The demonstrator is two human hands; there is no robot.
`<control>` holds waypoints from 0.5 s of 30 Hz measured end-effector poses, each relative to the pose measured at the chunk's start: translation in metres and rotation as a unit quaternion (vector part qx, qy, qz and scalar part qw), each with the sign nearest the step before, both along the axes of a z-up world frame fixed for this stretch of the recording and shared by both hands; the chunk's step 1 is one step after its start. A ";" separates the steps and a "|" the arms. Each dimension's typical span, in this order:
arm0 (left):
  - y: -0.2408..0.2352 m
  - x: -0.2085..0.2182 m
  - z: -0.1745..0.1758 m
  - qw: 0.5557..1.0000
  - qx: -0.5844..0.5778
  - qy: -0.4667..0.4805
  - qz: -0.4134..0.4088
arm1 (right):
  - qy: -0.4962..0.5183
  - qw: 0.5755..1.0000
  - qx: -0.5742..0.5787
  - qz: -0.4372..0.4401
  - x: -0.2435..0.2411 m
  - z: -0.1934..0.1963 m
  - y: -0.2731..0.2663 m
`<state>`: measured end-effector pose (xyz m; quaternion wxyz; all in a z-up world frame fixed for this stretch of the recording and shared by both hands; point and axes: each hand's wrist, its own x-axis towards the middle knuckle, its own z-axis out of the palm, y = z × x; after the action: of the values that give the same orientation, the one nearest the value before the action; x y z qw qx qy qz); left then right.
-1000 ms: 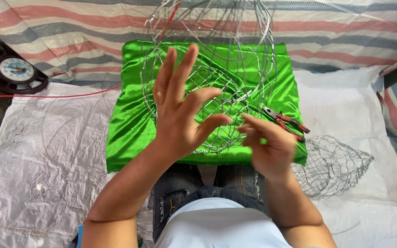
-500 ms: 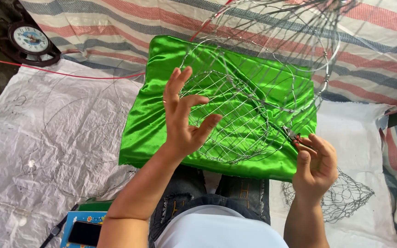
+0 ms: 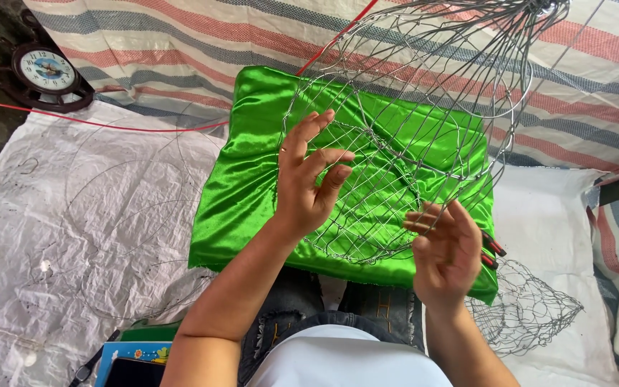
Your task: The person uses pliers to twist and secure wire segments on a wire mesh basket frame. They repeatedly grip, twist, and adjust the wire connections to assemble the basket structure.
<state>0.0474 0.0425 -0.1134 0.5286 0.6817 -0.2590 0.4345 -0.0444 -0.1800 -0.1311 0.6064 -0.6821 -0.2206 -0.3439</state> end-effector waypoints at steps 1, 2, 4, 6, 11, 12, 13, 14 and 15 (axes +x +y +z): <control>0.000 0.002 0.001 1.000 0.003 0.004 -0.001 | 0.019 0.999 0.009 0.029 0.002 0.000 0.004; 0.000 0.003 0.002 1.000 0.006 0.008 -0.003 | 0.037 0.997 0.018 0.058 0.004 0.001 0.008; -0.001 0.003 -0.001 1.000 0.004 0.006 -0.007 | 0.027 0.998 0.027 0.051 0.008 -0.013 0.005; -0.004 0.005 -0.005 1.000 0.002 0.004 -0.013 | 0.017 0.998 0.038 0.043 0.011 -0.023 0.004; -0.011 0.009 -0.011 0.999 -0.031 -0.023 -0.003 | 0.013 0.993 0.108 0.052 0.011 -0.024 0.010; -0.011 0.009 -0.011 0.999 -0.030 -0.023 -0.003 | 0.014 0.993 0.109 0.052 0.009 -0.021 0.012; -0.011 0.008 -0.012 0.999 -0.029 -0.022 0.001 | 0.014 0.992 0.118 0.052 0.007 -0.017 0.015; -0.011 0.008 -0.014 0.999 -0.029 -0.021 0.006 | 0.014 0.990 0.127 0.052 0.006 -0.013 0.018; -0.010 0.006 -0.012 0.999 -0.027 -0.022 0.007 | 0.014 0.990 0.128 0.053 0.007 -0.015 0.019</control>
<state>0.0537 0.0329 -0.1253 0.5381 0.6593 -0.2534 0.4599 -0.0376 -0.1614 -0.1465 0.7092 -0.5907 -0.2021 -0.3275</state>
